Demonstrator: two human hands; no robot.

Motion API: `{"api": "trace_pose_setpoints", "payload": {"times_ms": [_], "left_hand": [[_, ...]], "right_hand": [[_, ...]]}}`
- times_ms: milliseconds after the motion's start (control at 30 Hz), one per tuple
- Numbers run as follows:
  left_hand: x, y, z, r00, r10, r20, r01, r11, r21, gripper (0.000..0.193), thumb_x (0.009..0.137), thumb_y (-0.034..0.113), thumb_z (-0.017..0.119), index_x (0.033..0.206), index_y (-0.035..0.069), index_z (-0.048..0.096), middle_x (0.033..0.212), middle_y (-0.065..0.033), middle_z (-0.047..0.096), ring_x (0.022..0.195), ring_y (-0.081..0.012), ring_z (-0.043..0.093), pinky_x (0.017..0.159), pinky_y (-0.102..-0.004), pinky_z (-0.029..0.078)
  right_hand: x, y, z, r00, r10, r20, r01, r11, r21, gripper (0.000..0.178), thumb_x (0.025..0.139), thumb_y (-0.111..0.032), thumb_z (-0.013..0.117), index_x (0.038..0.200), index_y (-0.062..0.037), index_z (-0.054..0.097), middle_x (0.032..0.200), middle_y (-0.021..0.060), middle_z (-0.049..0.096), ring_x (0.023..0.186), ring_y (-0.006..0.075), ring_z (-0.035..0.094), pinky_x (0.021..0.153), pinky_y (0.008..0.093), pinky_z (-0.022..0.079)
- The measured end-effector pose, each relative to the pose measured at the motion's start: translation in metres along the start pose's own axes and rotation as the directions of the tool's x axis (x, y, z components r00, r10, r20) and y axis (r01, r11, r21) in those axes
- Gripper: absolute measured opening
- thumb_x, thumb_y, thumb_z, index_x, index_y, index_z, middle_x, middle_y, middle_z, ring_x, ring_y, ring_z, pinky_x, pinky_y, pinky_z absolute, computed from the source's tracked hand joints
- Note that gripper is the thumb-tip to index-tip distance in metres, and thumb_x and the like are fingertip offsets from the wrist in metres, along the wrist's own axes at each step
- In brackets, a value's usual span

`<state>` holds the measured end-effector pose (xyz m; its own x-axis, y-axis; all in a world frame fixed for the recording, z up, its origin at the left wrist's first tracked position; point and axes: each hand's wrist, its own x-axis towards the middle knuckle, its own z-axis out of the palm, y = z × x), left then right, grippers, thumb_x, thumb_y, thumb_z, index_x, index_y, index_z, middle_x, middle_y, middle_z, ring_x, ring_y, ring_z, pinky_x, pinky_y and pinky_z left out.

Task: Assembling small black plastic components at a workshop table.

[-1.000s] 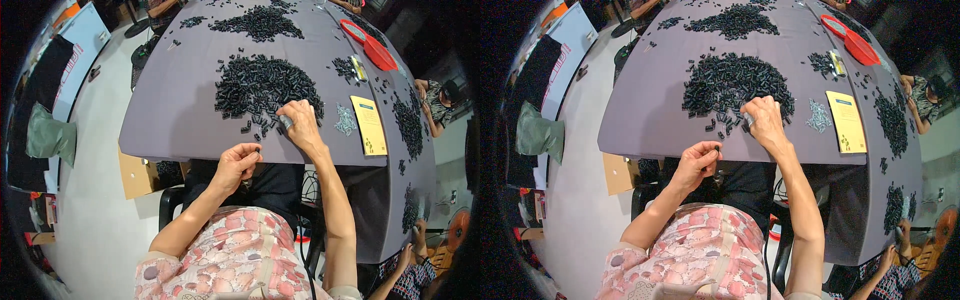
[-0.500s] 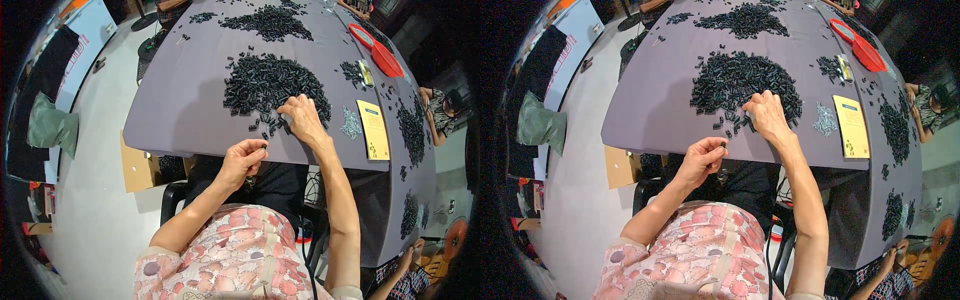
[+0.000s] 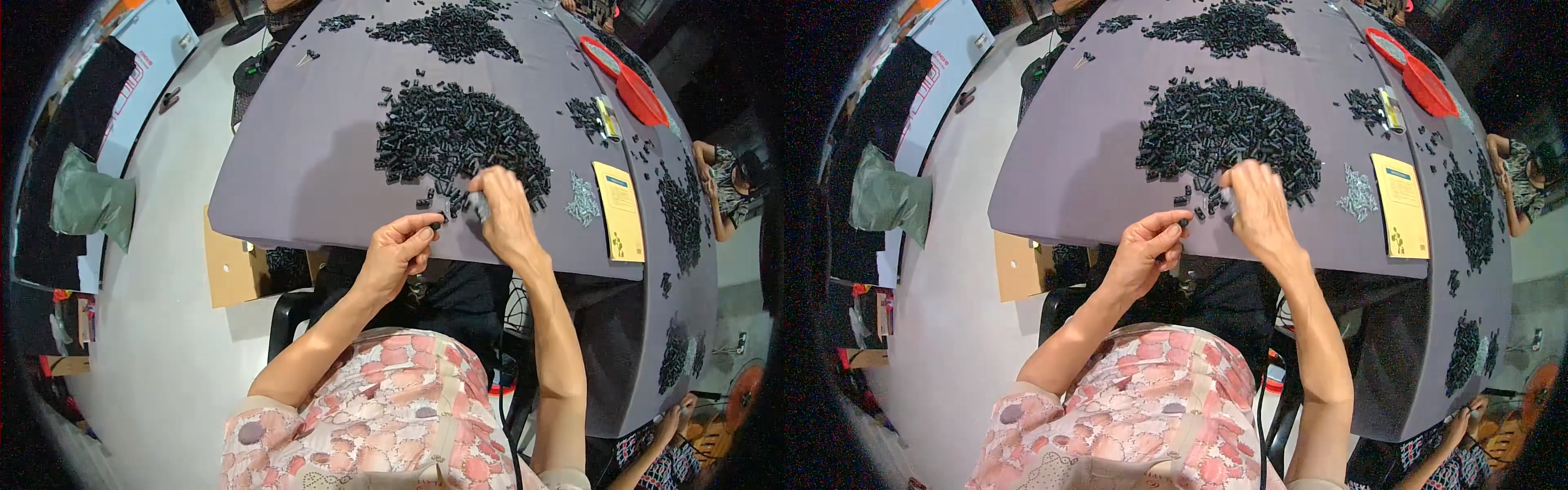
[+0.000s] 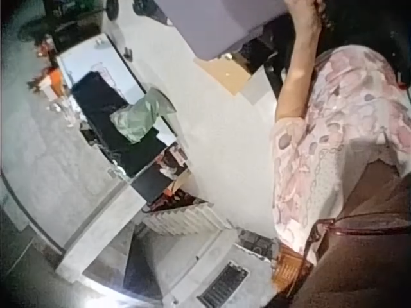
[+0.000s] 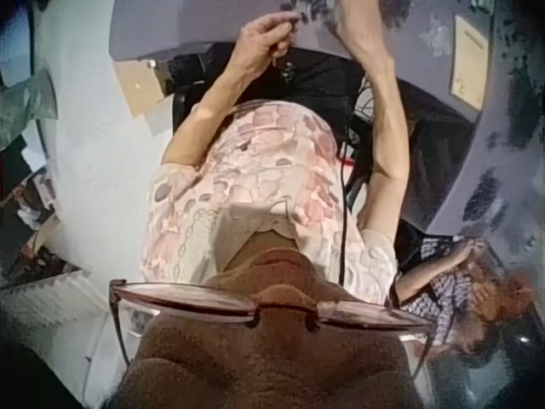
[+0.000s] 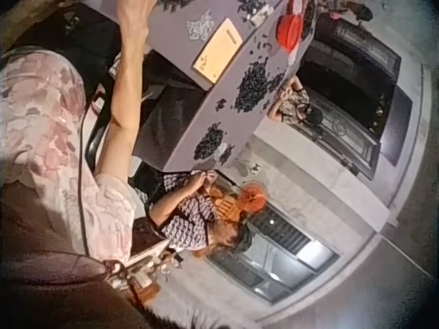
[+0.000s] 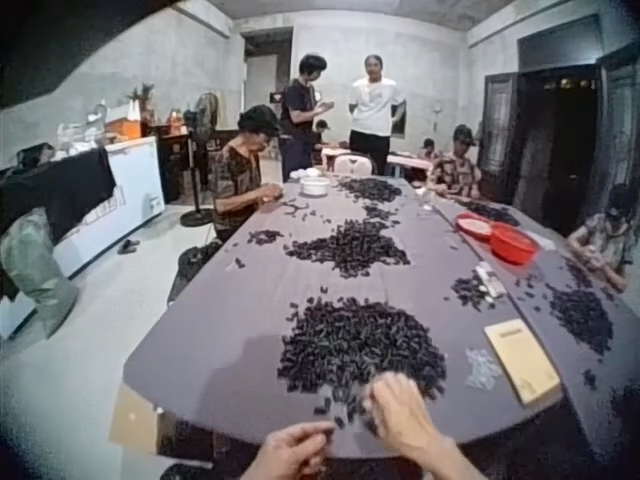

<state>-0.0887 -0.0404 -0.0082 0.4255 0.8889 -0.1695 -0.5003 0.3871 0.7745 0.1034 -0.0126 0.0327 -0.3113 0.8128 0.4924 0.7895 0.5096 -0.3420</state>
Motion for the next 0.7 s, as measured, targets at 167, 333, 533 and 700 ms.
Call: {"api": "trace_pose_setpoints", "payload": {"times_ms": [167,333,533,700], "left_hand": [[0.000,-0.003,0.002,0.999,0.039,0.009,-0.040,0.998,0.040,0.023,0.086,0.010,0.056,0.108,0.004,0.058,0.077,-0.0013,0.057,0.055,-0.0055,0.046,0.045,-0.0169,0.034],[-0.001,-0.005,0.011,0.999,0.049,-0.015,-0.047,0.989,0.140,0.019,0.086,0.008,0.055,0.103,0.002,0.059,0.068,0.0016,0.054,0.049,-0.0038,0.043,0.042,-0.0166,0.032],[-0.004,-0.003,0.016,0.994,0.108,-0.002,-0.104,0.962,0.253,0.013,0.085,0.006,0.056,0.098,0.002,0.059,0.064,0.0027,0.052,0.046,-0.0027,0.042,0.040,-0.0160,0.030],[-0.002,-0.006,0.009,0.998,0.053,-0.028,-0.050,0.994,0.098,0.016,0.084,0.006,0.058,0.099,0.002,0.058,0.070,0.0000,0.055,0.048,-0.0035,0.045,0.040,-0.0156,0.032]], "right_hand": [[-0.021,-0.037,-0.008,0.957,0.233,0.172,-0.286,0.849,0.445,0.034,0.065,0.017,0.037,0.092,0.0013,0.052,0.089,0.0110,0.054,0.082,0.0225,0.055,0.075,0.0282,0.043],[-0.034,-0.042,0.001,0.952,0.276,0.128,-0.295,0.728,0.618,0.034,0.066,0.015,0.042,0.093,0.0002,0.055,0.086,0.0134,0.055,0.082,0.0282,0.056,0.073,0.0298,0.044],[-0.034,-0.050,0.000,0.969,0.237,0.068,-0.230,0.772,0.593,0.038,0.062,0.016,0.040,0.092,0.0004,0.057,0.086,0.0133,0.055,0.083,0.0294,0.057,0.074,0.0298,0.044],[-0.043,-0.051,0.008,0.911,0.408,0.055,-0.339,0.670,0.661,0.030,0.068,0.015,0.045,0.093,0.0011,0.057,0.086,0.0093,0.058,0.080,0.0184,0.058,0.072,0.0273,0.045]]}}
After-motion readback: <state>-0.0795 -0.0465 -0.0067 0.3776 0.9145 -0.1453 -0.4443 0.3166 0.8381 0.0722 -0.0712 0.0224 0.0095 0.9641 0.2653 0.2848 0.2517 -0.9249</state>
